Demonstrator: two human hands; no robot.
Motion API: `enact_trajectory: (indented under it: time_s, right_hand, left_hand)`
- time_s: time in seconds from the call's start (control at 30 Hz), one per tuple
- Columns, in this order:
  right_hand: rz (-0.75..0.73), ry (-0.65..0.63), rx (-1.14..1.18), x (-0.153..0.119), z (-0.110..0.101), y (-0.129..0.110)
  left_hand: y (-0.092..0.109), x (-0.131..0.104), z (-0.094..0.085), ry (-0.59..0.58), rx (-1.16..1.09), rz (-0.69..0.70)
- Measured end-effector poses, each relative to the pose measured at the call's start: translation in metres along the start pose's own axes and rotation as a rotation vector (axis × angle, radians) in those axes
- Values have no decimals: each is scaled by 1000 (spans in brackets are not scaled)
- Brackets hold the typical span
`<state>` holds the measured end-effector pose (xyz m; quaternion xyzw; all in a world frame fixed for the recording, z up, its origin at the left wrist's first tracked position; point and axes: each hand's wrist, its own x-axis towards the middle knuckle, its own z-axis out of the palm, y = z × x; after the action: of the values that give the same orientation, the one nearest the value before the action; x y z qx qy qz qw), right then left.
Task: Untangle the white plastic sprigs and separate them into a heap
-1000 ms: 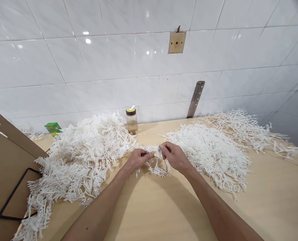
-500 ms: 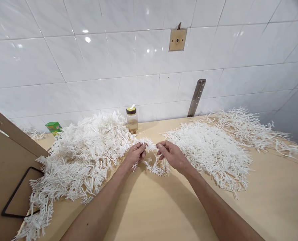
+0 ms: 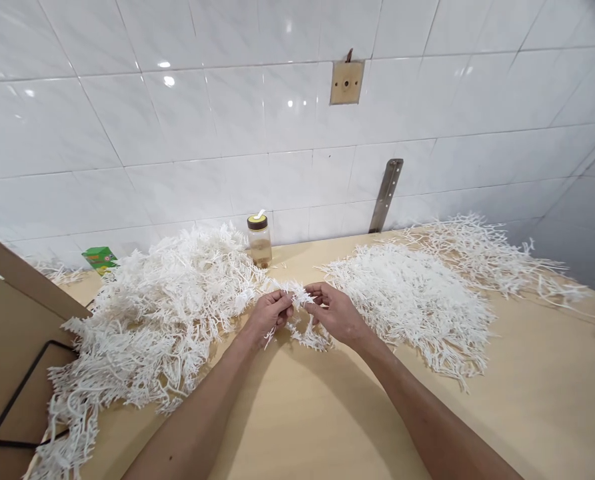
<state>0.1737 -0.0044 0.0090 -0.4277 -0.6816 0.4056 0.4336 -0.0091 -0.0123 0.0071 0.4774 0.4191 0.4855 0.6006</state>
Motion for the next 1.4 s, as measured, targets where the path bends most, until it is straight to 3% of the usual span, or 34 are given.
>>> enact_trajectory:
  time_s: [0.27,0.37,0.5,0.63,0.87,1.2,1.4]
  right_hand:
    - [-27,56,18,3,-3,2]
    - [34,7,89,3,-5,0]
    - [113,-124,291,0,-7,-5]
    - [121,-126,159,0,-7,-5]
    - [118,-16,104,3,-8,2]
    - [91,-123,80,-2,-7,-6]
    - [124,-4,187,5,-7,5]
  left_hand:
    - [-2,1,4,6,21,13]
    - [-2,1,5,5,26,31]
    - [-3,0,10,145,17,65]
    - [-2,-2,17,230,79,107]
    - [4,-7,18,114,18,72]
    - [-1,-2,9,85,-70,22]
    - [2,-3,9,31,-102,-12]
